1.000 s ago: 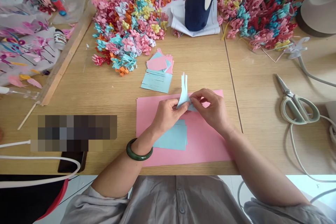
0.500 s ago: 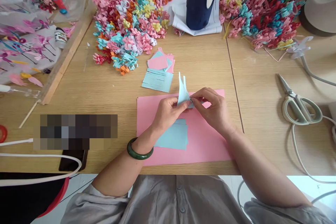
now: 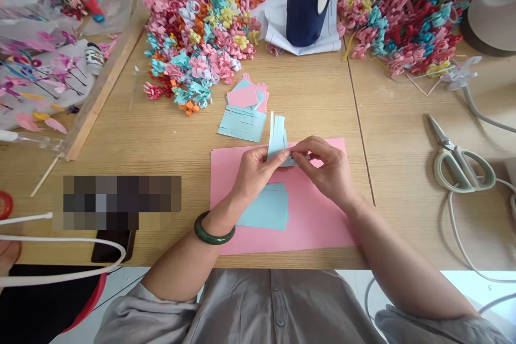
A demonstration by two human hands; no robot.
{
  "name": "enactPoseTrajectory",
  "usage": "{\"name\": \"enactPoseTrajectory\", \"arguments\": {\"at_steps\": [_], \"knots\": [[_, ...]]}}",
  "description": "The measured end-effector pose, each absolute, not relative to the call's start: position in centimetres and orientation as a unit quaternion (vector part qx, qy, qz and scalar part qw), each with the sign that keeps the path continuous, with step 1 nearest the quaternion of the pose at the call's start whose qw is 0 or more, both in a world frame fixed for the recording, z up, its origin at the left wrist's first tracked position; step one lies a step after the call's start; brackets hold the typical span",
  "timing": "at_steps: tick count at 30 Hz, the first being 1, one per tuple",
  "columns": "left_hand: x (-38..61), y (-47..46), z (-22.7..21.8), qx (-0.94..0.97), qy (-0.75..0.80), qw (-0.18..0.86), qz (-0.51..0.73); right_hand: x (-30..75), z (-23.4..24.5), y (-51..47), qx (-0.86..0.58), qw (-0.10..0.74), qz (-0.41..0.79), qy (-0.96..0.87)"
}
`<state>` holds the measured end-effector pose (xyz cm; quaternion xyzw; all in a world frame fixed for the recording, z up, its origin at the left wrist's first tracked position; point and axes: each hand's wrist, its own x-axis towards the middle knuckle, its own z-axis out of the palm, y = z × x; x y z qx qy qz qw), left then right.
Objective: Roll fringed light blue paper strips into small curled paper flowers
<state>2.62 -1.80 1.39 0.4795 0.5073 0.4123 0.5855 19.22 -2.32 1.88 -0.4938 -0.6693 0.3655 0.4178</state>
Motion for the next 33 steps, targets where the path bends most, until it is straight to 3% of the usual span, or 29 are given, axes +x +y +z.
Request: {"name": "enactPoseTrajectory", "arguments": {"at_steps": [6,10,19,24,33], "knots": [[2.49,-1.75,1.33,0.494,0.528,0.554,0.413,19.22,1.87,-2.30,-0.498,0.432,0.474,-0.584],[2.49,-1.78,1.14,0.503,0.529,0.545,0.412,19.17,1.87,-2.31,-0.502,0.433,0.465,-0.586],[2.66,-1.85,1.52,0.519,0.529,0.540,0.399,19.09,1.39,-2.28,-0.493,0.414,0.177,-0.744],[2.53,-1.69,1.72,0.513,0.522,0.557,0.393,19.09,1.18,-2.22,-0.477,0.401,0.085,-0.777],[2.20,-1.49,1.51,0.479,0.493,0.599,0.411,19.15,1.80,-2.27,-0.467,0.430,0.226,-0.739]]}}
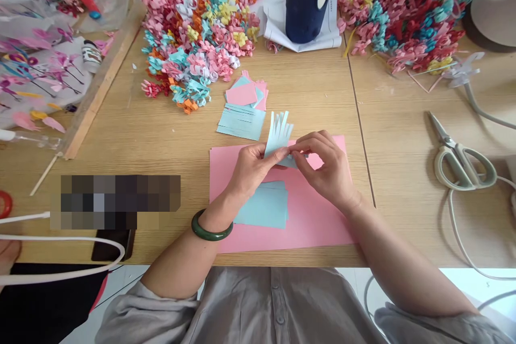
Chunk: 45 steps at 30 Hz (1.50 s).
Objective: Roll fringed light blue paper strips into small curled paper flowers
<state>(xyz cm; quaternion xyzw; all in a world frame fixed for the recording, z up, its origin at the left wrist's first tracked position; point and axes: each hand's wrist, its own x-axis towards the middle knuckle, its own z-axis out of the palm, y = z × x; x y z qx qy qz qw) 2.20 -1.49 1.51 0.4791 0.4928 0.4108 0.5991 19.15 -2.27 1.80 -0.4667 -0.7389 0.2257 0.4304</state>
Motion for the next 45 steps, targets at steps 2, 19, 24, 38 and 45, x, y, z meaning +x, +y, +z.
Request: {"name": "enactPoseTrajectory", "arguments": {"at_steps": [2,19,24,38,45], "knots": [[2.2,-1.5,1.6,0.477,0.493,0.600,0.412,19.2,1.7,-2.2,-0.481,0.436,0.260,-0.715],[2.1,-1.4,1.3,0.349,0.434,0.717,0.418,19.4,1.7,-2.1,-0.463,0.438,0.212,-0.741],[2.2,-1.2,1.2,0.334,0.439,0.717,0.426,19.3,1.9,-2.3,-0.477,0.443,0.287,-0.703],[3.1,-2.4,1.5,0.473,0.493,0.583,0.440,19.6,2.0,-2.1,-0.534,0.430,0.398,-0.610],[3.4,-2.6,1.2,0.454,0.436,0.679,0.377,19.8,1.4,-1.8,-0.527,0.432,0.412,-0.604]]}}
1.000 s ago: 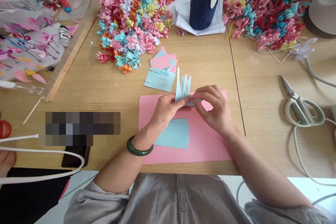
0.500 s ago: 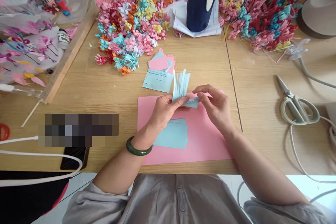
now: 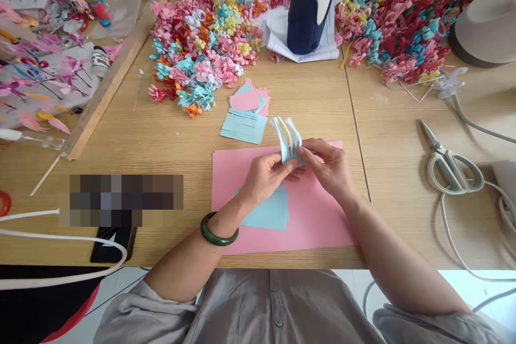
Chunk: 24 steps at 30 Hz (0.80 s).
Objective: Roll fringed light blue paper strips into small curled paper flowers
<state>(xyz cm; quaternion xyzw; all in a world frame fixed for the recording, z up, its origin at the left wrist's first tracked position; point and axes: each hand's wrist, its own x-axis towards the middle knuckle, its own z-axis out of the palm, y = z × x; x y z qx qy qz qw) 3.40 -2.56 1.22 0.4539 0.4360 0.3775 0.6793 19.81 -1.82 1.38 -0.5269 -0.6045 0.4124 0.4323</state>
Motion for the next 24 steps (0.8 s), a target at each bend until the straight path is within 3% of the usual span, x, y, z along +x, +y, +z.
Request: {"name": "enactPoseTrajectory", "arguments": {"at_steps": [4,9,12,24], "knots": [[2.6,-2.3,1.4,0.487,0.469,0.677,0.291,20.4,1.5,-1.5,-0.535,0.413,0.370,-0.637],[0.8,-0.9,1.9,0.568,0.605,0.326,0.453,21.4,2.1,-1.1,-0.496,0.307,0.304,-0.753],[0.4,-0.2,2.1,0.655,0.544,0.229,0.472,21.7,2.1,-0.9,-0.465,0.279,0.253,-0.802],[0.8,-0.3,0.6,0.739,0.479,0.293,0.372,22.0,1.8,-0.6,-0.457,0.290,0.188,-0.819]]}}
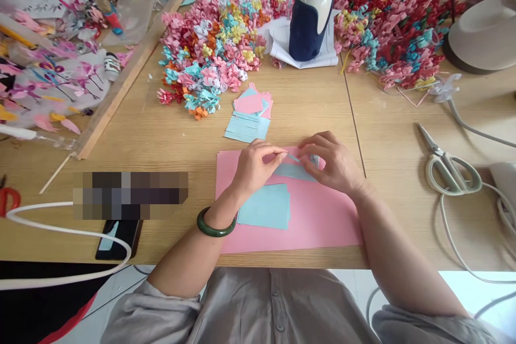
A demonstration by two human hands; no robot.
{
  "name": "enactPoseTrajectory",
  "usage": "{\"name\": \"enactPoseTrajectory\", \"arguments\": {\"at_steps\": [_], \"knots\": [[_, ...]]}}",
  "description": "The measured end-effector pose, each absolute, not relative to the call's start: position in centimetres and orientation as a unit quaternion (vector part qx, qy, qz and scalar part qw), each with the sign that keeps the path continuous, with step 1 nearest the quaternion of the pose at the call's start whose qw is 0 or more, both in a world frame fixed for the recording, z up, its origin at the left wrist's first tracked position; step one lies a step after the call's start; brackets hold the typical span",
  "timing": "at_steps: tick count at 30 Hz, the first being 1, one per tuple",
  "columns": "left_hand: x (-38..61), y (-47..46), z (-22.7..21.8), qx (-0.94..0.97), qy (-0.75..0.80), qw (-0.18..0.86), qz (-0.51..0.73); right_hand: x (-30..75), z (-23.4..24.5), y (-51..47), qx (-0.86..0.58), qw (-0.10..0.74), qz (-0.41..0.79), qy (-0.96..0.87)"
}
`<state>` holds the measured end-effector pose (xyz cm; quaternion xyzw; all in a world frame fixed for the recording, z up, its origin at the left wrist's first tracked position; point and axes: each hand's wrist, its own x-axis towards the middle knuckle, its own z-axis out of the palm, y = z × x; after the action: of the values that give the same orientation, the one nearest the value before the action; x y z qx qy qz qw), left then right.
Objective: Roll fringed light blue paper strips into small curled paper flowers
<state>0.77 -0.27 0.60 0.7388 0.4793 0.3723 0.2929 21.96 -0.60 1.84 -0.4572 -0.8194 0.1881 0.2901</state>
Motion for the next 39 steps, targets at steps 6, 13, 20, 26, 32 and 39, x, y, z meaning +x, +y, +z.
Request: {"name": "enactPoseTrajectory", "arguments": {"at_steps": [6,13,20,26,32,39], "knots": [[1.5,-0.7,0.4,0.737,0.479,0.296,0.375,20.2,1.2,-1.3,-0.509,0.361,0.211,-0.753],[1.7,-0.6,-0.1,0.731,0.483,0.293,0.381,19.9,0.6,-1.4,-0.536,0.359,0.212,-0.734],[1.9,-0.6,-0.4,0.737,0.457,0.291,0.404,19.5,0.5,-1.6,-0.548,0.353,0.239,-0.720],[1.8,-0.7,-0.5,0.719,0.461,0.306,0.420,19.3,0.6,-1.7,-0.553,0.370,0.240,-0.707],[1.8,-0.8,0.0,0.617,0.455,0.425,0.481,19.4,0.8,-1.6,-0.552,0.378,0.262,-0.695],[2.0,-1.0,0.3,0.566,0.438,0.543,0.439,19.4,0.7,-1.6,-0.554,0.394,0.271,-0.681]]}}
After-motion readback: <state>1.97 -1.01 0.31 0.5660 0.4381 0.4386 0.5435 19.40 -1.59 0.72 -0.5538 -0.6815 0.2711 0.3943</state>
